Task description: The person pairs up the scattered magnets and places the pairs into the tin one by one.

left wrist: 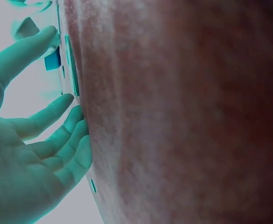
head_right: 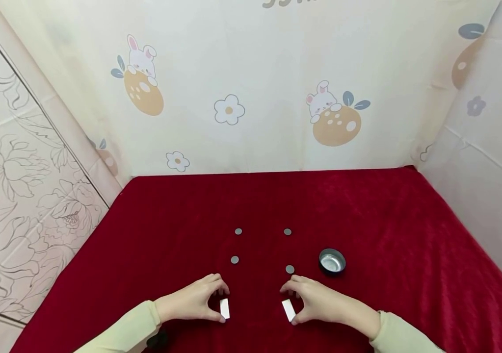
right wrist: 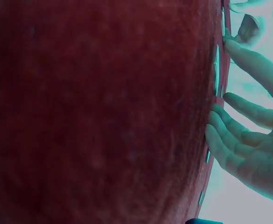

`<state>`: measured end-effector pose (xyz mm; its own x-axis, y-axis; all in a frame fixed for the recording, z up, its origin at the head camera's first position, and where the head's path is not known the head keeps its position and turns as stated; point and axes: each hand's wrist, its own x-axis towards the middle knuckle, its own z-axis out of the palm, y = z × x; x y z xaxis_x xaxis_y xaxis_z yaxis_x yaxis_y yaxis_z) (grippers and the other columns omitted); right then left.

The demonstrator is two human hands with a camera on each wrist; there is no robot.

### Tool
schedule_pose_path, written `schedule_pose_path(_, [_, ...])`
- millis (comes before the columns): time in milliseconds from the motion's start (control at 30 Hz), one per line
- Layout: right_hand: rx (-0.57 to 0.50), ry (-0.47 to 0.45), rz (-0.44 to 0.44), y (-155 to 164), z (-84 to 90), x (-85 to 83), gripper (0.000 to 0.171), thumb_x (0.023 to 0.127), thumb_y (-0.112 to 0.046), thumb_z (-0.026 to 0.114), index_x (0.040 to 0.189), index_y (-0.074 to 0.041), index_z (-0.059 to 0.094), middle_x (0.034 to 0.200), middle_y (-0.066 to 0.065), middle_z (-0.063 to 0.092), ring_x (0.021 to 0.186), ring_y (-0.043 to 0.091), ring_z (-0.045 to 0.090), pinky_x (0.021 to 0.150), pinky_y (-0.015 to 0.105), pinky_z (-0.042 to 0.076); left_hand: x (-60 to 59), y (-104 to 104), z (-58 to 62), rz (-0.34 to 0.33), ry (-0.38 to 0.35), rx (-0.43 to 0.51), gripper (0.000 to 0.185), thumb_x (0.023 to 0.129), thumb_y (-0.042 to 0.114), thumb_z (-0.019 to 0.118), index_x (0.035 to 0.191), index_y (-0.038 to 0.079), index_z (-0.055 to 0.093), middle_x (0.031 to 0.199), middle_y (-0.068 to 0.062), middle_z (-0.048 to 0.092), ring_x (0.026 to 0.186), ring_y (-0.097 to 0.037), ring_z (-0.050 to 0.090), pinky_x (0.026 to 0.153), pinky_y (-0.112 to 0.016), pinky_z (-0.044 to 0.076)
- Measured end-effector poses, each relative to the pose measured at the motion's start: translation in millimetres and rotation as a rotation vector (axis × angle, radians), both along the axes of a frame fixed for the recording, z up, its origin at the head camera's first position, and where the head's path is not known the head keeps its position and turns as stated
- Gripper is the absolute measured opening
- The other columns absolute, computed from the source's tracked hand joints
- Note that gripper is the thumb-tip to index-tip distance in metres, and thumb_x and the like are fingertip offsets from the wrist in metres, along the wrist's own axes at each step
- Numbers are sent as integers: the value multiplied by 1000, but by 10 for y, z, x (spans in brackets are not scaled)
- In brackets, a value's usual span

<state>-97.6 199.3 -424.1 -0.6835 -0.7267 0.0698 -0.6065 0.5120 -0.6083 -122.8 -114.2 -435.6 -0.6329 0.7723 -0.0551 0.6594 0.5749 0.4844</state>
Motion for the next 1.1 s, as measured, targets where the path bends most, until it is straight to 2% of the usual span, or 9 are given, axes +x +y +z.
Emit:
schedule_pose_path(100, [19,-16,-14,-28,-10,6,42,64,-16,76,100,-8,57,90,-11,47,78,3,47,66,21,44,7,16,-6,-1,-10,-10,42,69,40,73,96,13,56,84,11,46,78,0,41,68,-11,38])
schedule_pose_path(267, [48,11,-17,-66,-30,23,40,61,-14,77,94,-12,56,88,-11,44,75,2,42,64,18,41,20,41,-17,-3,-4,-30,41,66,36,76,92,13,55,80,12,44,75,0,38,65,-11,37])
schedule_pose_path(567, [76,8,-29,-122,-17,21,31,61,-11,75,86,-11,57,80,-13,42,68,-1,40,60,16,40,26,82,-27,6,9,-36,36,66,28,77,89,10,56,78,10,45,73,1,40,65,-10,37])
schedule_pose_path(667, [110,57,-33,-143,-17,29,30,59,-10,73,83,-11,55,77,-13,40,66,-2,38,59,14,38,25,96,-22,6,1,-53,34,67,27,76,89,10,57,79,10,45,73,0,39,65,-11,37])
schedule_pose_path(867, [136,261,-10,-192,-42,33,30,56,-13,73,77,-11,51,75,-11,40,63,-2,37,57,12,37,24,148,1,-8,14,-64,32,68,25,73,90,10,58,80,10,46,74,0,40,66,-10,37])
schedule_pose_path(1100, [122,243,-19,-260,-50,20,28,57,-12,71,77,-11,51,75,-11,40,61,-3,36,55,11,36,-4,250,18,-33,36,-74,32,68,25,73,92,9,58,81,9,46,73,0,40,65,-9,37])
